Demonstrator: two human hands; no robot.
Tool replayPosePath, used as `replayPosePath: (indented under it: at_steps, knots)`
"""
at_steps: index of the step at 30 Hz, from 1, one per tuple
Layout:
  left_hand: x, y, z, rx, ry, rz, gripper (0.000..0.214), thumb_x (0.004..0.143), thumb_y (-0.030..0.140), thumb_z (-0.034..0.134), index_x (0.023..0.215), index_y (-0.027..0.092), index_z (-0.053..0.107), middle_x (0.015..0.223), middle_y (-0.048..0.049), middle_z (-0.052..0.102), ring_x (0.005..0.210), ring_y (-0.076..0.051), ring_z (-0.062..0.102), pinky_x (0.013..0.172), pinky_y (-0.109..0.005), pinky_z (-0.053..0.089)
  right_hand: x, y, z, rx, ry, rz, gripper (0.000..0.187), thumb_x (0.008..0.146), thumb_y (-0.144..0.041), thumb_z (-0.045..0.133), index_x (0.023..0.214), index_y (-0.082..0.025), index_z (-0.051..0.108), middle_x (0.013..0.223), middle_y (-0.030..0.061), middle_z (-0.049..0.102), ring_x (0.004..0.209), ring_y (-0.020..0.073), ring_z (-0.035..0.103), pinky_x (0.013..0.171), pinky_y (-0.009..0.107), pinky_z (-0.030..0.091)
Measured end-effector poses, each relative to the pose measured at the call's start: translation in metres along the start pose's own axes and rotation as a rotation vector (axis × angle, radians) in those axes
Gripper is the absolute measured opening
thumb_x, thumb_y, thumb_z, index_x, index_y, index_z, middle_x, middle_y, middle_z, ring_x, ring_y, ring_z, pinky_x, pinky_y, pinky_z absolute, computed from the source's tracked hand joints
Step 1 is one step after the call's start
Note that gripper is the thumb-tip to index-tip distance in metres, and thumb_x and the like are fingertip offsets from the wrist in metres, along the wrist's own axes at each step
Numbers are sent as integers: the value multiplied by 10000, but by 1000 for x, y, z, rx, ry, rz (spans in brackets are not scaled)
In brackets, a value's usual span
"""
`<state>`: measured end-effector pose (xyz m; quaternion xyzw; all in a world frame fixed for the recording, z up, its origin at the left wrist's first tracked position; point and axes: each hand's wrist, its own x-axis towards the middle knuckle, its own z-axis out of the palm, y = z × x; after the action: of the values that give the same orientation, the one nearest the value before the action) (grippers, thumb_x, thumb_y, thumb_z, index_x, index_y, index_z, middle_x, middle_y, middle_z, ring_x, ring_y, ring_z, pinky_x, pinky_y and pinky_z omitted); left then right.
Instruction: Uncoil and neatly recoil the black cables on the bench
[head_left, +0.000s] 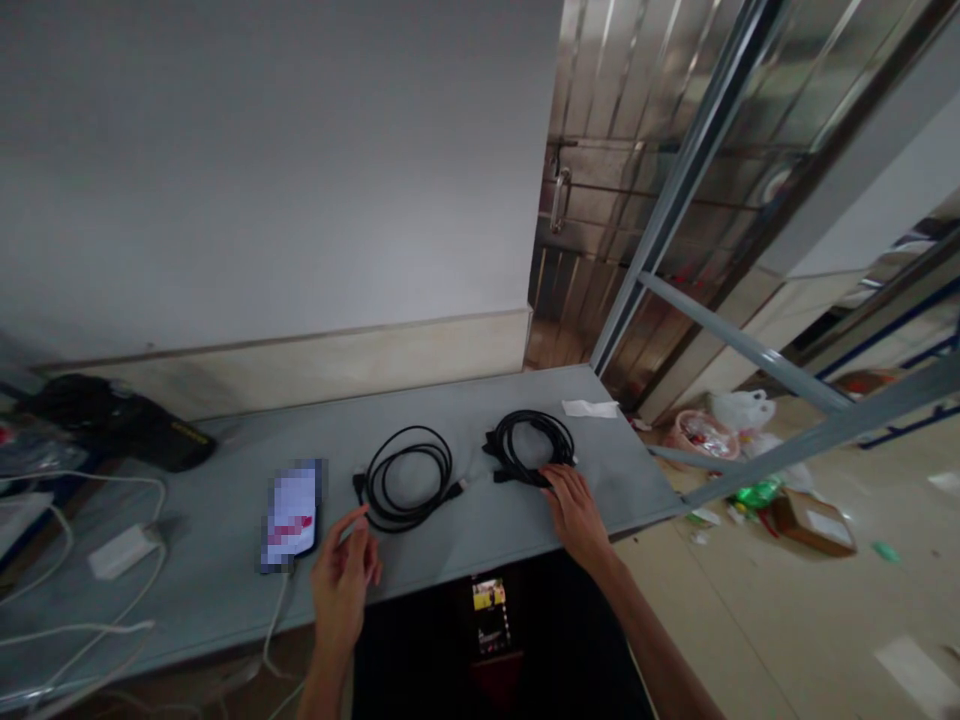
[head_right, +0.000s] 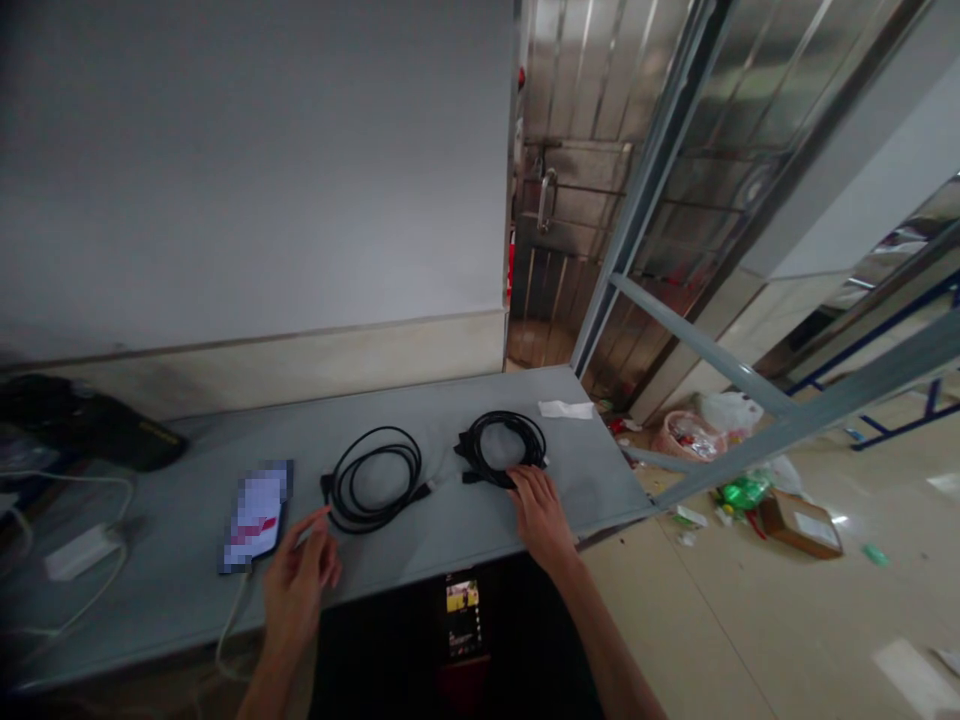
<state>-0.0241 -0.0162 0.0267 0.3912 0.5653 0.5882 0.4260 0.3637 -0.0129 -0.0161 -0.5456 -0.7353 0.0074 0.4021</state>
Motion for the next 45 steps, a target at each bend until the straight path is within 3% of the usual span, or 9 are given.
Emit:
replayPosePath:
  at_steps: [10, 16, 21, 25, 29, 33, 37, 40, 45]
  knots:
    - [-1, 7, 2, 47, -1, -30, 661, 887, 734, 849, 1281, 214, 741, 638, 74, 541, 502, -111, 450, 434, -212, 431, -5, -5, -8, 42, 241, 171, 348, 1193, -383, 451, 1407, -192, 649, 1285, 175, 760, 1214, 295, 728, 1037, 516, 621]
    - [-2, 7, 3, 108, -16, -25, 687, 900, 769, 812, 1294, 212, 732, 641, 73, 541, 491, -111, 454, 444, -214, 414, 26, -41, -54, 301, 504, 525, 442, 1167, -574, 518, 1271, -176, 681, 945, 45, 665, 863, 206, 640, 834, 383, 568]
    - [-9, 15, 6, 186, 20, 37, 716, 911, 804, 770, 1252, 176, 742, 632, 53, 547, 520, -130, 470, 473, -231, 399, 37, -85, -92, 621, 598, 608, 362, 1134, -574, 623, 1151, -216, 671, 800, -45, 520, 718, 145, 523, 717, 307, 520]
    - [-41, 33, 20, 225, -43, 43, 687, 936, 790, 756, 1233, 171, 765, 628, 40, 551, 562, -147, 512, 512, -244, 419, 16, -118, -97, 717, 488, 684, 362, 1133, -584, 628, 1017, -241, 612, 771, -48, 506, 679, 136, 508, 666, 287, 509]
    - [-97, 55, 51, 182, -355, -39, 578, 1038, 706, 681, 1275, 192, 801, 712, -14, 678, 633, -180, 638, 605, -272, 542, -18, -150, -80, 761, 366, 803, 427, 1122, -638, 612, 965, -242, 615, 749, -26, 557, 654, 147, 546, 621, 273, 514]
    - [-136, 70, 85, 136, -506, -166, 653, 1063, 718, 626, 1463, 222, 771, 1277, -141, 831, 1243, -305, 770, 1116, -395, 610, -46, -171, -65, 725, 151, 778, 442, 1093, -647, 652, 1148, -228, 780, 959, 78, 798, 903, 229, 776, 806, 307, 671]
    - [-135, 75, 101, 65, -386, -191, 607, 981, 741, 734, 1273, 223, 856, 1252, -131, 847, 1295, -355, 754, 1118, -428, 619, -42, -180, -70, 711, -162, 493, 478, 1120, -545, 632, 1490, -270, 755, 1467, 128, 779, 1409, 282, 727, 1203, 410, 603]
    - [-120, 80, 95, 21, -319, -227, 546, 905, 706, 840, 1150, 220, 885, 1093, -127, 868, 1088, -358, 813, 1006, -430, 656, -26, -180, -79, 788, -320, 391, 418, 1162, -486, 557, 1456, -275, 768, 1390, 112, 810, 1320, 263, 773, 1183, 396, 611]
    - [-92, 88, 58, 33, -239, -281, 651, 886, 690, 859, 1287, 177, 854, 1129, -160, 872, 1051, -373, 830, 1029, -480, 651, -17, -146, -89, 739, -114, 568, 449, 1164, -572, 528, 1086, -239, 819, 1029, 82, 842, 1013, 237, 816, 908, 304, 667]
